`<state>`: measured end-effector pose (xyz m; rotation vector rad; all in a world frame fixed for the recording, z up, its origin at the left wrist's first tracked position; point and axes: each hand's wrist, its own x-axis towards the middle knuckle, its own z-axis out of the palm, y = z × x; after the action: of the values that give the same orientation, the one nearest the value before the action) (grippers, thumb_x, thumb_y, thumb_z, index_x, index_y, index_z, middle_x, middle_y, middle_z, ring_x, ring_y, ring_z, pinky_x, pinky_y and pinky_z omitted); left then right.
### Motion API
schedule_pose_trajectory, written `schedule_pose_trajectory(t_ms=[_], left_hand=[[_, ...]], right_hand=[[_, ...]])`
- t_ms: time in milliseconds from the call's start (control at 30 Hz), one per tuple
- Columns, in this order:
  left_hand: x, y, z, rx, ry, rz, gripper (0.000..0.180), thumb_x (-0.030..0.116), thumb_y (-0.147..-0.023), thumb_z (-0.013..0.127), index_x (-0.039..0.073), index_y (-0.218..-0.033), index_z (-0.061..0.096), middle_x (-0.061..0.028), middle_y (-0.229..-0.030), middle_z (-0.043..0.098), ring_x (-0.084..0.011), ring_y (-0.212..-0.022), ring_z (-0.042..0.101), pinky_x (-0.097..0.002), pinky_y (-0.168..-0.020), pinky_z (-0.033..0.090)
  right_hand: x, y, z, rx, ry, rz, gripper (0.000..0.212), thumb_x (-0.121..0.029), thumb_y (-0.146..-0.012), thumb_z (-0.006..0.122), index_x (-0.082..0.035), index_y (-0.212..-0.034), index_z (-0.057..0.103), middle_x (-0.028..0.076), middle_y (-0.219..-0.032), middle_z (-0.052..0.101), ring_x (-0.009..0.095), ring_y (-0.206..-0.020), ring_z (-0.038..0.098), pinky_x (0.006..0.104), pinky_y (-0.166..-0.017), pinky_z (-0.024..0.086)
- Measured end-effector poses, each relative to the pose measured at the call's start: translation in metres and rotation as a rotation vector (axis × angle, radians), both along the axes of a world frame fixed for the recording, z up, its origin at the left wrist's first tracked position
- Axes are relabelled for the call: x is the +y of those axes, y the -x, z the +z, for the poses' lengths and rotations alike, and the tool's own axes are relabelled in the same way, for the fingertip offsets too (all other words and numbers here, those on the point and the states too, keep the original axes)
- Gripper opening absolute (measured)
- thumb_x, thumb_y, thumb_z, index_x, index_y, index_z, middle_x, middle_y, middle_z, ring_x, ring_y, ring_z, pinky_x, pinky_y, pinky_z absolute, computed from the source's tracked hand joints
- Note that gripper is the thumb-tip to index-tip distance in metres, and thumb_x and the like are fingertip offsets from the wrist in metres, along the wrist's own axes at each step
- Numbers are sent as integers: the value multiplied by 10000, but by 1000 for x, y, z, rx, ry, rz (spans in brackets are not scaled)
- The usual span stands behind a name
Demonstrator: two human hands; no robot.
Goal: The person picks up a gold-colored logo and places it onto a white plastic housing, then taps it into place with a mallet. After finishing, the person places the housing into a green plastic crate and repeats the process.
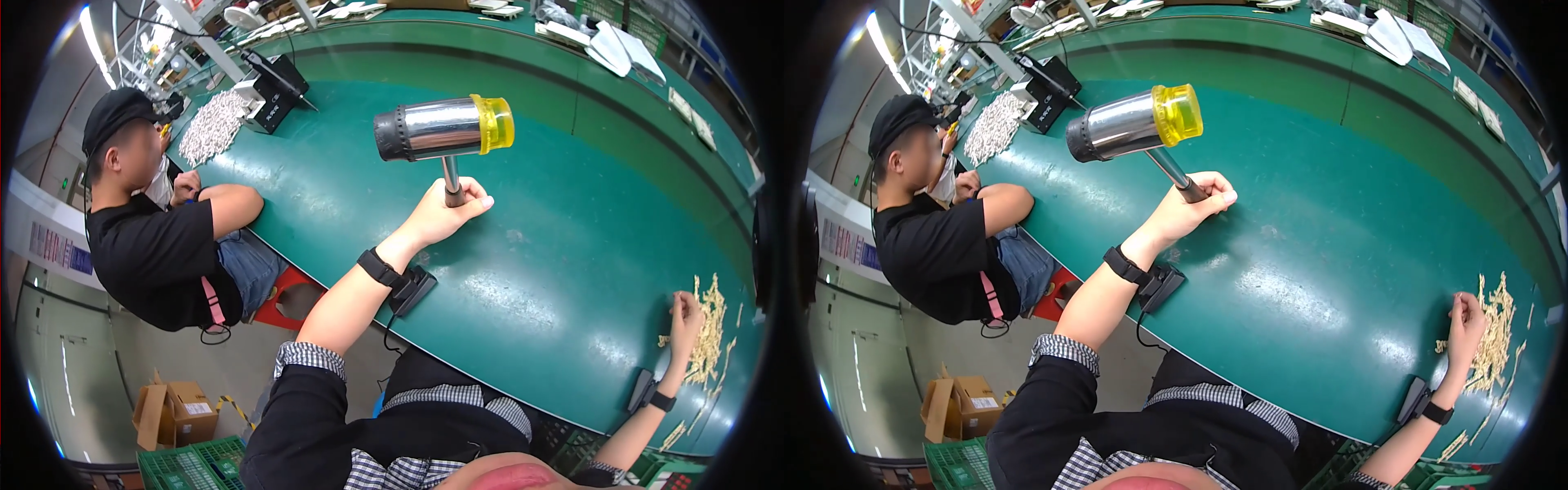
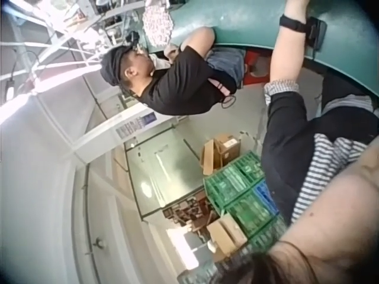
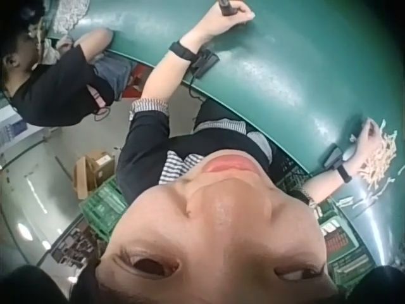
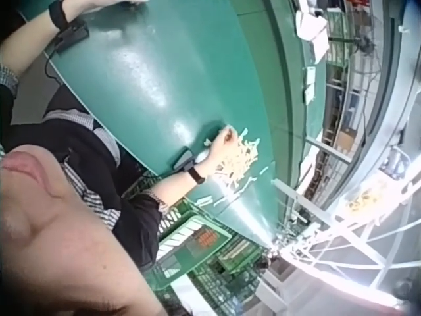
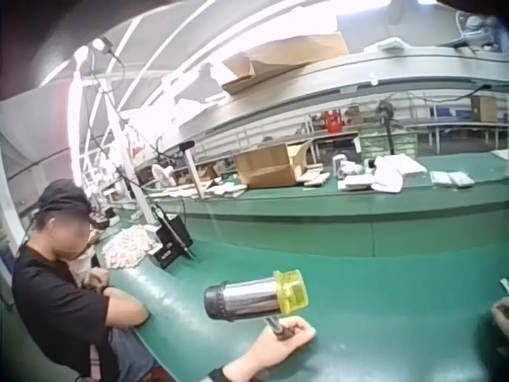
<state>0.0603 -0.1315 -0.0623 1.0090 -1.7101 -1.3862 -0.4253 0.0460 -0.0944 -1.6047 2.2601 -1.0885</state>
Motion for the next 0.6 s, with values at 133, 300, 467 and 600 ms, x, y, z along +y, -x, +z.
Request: schedule_pose_trajectory(t_ms=[133, 300, 467, 600], left_hand=[[0, 3, -2, 88, -97, -57, 110, 163, -869, 618, 58, -839, 600, 30, -749, 570, -46, -711, 508, -201, -655, 399], [-1, 4, -3, 136, -72, -12, 144, 175, -850, 656, 49, -825, 592, 59, -690, 539, -36, -652, 488, -203, -634, 400], [-4, 0, -8, 136, -79, -42, 114, 158, -852, 641, 55, -852, 591, 44, -711, 539, -50, -680, 503, -209, -649, 405], [-5, -3, -7, 168, -86, -32, 92, 148, -868, 609, 59, -861, 586, 28, -740, 544, -68, -712, 518, -211, -662, 410]], right_hand=[[-5, 2, 0, -28, 28, 13, 163, -128, -911, 540, 20, -888, 605, -10, -640, 505, 47, -568, 454, 202, -503, 334], [0, -5, 2, -37, 28, 17, 159, -126, -908, 541, 18, -883, 603, -7, -632, 507, 48, -568, 457, 202, -503, 334], [-2, -8, 3, -39, 15, 20, 157, -128, -905, 546, 16, -878, 603, -2, -630, 517, 51, -566, 462, 205, -501, 338], [-6, -8, 1, -29, 30, 47, 162, -132, -906, 546, 17, -877, 603, -2, -626, 520, 55, -564, 467, 209, -500, 343]])
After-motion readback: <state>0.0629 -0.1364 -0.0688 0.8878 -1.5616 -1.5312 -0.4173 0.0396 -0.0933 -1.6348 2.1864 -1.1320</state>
